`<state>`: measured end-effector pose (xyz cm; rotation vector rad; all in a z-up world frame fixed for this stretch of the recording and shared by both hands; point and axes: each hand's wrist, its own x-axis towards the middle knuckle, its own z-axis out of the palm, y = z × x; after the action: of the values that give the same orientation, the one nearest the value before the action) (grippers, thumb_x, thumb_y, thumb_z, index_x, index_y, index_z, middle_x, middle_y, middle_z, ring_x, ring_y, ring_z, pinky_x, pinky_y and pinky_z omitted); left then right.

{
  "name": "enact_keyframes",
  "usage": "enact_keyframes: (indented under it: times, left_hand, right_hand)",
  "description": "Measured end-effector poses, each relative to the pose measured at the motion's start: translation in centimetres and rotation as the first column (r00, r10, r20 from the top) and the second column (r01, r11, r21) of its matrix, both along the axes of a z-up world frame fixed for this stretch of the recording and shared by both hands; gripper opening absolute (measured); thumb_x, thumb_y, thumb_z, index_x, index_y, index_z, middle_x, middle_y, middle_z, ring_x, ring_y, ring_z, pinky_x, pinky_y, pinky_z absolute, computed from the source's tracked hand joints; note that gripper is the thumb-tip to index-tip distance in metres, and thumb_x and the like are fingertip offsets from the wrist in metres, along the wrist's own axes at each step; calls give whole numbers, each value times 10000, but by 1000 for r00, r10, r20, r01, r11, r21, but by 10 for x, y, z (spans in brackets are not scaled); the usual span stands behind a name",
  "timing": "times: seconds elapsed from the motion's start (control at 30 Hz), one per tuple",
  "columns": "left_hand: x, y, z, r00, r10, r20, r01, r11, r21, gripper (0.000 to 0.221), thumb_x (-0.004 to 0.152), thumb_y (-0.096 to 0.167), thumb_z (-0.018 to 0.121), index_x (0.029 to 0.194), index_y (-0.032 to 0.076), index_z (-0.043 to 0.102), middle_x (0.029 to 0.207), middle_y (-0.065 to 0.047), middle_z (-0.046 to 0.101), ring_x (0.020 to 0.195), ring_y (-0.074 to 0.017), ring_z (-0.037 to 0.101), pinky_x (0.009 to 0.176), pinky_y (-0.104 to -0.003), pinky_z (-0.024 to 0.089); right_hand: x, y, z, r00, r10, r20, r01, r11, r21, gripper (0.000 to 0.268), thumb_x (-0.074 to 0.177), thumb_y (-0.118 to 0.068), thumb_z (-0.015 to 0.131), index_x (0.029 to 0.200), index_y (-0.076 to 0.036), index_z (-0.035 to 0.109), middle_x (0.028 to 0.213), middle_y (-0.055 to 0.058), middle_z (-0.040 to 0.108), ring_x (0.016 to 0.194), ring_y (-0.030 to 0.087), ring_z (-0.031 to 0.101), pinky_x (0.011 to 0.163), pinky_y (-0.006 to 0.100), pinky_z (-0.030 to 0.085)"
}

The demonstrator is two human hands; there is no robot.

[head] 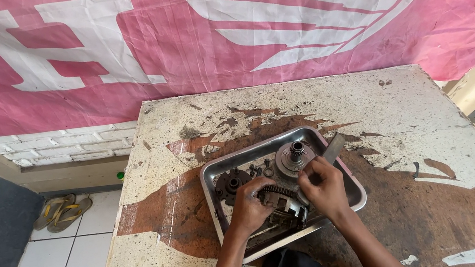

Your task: Manually assemble various engine components including gears and a camshaft within a metal parts tray.

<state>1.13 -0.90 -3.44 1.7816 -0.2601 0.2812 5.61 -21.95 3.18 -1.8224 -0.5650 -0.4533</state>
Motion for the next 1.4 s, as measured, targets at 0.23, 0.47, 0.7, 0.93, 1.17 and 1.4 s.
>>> enact_keyframes:
  times: [0.23, 0.47, 0.7, 0.93, 1.17, 1.4]
  left_hand:
    - [-3, -5, 4, 999, -17, -37, 17, 1000, 4, 358, 961, -98, 705, 1247, 106, 774, 1141, -209, 776, 1186, -562, 707, 944, -750, 633]
    - [-4, -3, 15, 1000, -6, -21, 6, 1000, 19, 423, 901, -134, 703, 1248, 98, 770, 1125, -234, 781, 1147, -556, 726, 871, -714, 657]
    - [-1, -5, -1, 1000, -12, 16, 12, 1000, 18, 375, 920, -109, 729, 1223, 106, 785, 1075, -209, 795, 1106, -558, 741, 866, -695, 657]
    - [0, -3, 8, 998, -47, -35, 47, 999, 2, 394, 928, -105, 726, 1254, 109, 780, 1124, -210, 796, 1178, -556, 717, 943, -725, 638]
    - [-1, -3, 16, 998, -47, -49, 49, 998, 32, 429, 907, -129, 705, 1272, 89, 760, 1143, -230, 779, 1174, -561, 714, 918, -740, 652]
    - [-1, -2, 22, 996, -63, -68, 66, 997, 41, 437, 914, -150, 702, 1262, 109, 753, 1151, -196, 774, 1180, -528, 725, 940, -719, 650]
  right_hand:
    - [-37, 26, 4, 988, 123, 94, -110, 985, -133, 198, 774, -114, 723, 609, -80, 619, 671, 116, 595, 686, 295, 592, 638, 382, 487]
    - [7, 9, 1, 998, 18, 59, -15, 999, -42, 199, 795, -111, 730, 633, -70, 622, 688, 138, 607, 648, 307, 593, 617, 390, 473]
    - [-36, 33, 10, 965, 182, 191, -169, 982, -84, 204, 782, -115, 731, 623, -90, 606, 686, 112, 605, 693, 329, 615, 628, 387, 507]
    - [-2, 19, 15, 979, 114, 168, -98, 990, -105, 191, 773, -108, 737, 627, -79, 618, 689, 123, 620, 693, 334, 618, 627, 411, 501]
    - [7, 10, -1, 991, 39, 129, -34, 999, -36, 198, 772, -84, 729, 631, -75, 590, 681, 134, 583, 680, 338, 585, 622, 393, 477]
    - [-13, 13, 10, 984, 133, 120, -124, 989, -77, 198, 780, -120, 754, 640, -71, 623, 695, 148, 636, 694, 360, 618, 621, 416, 492]
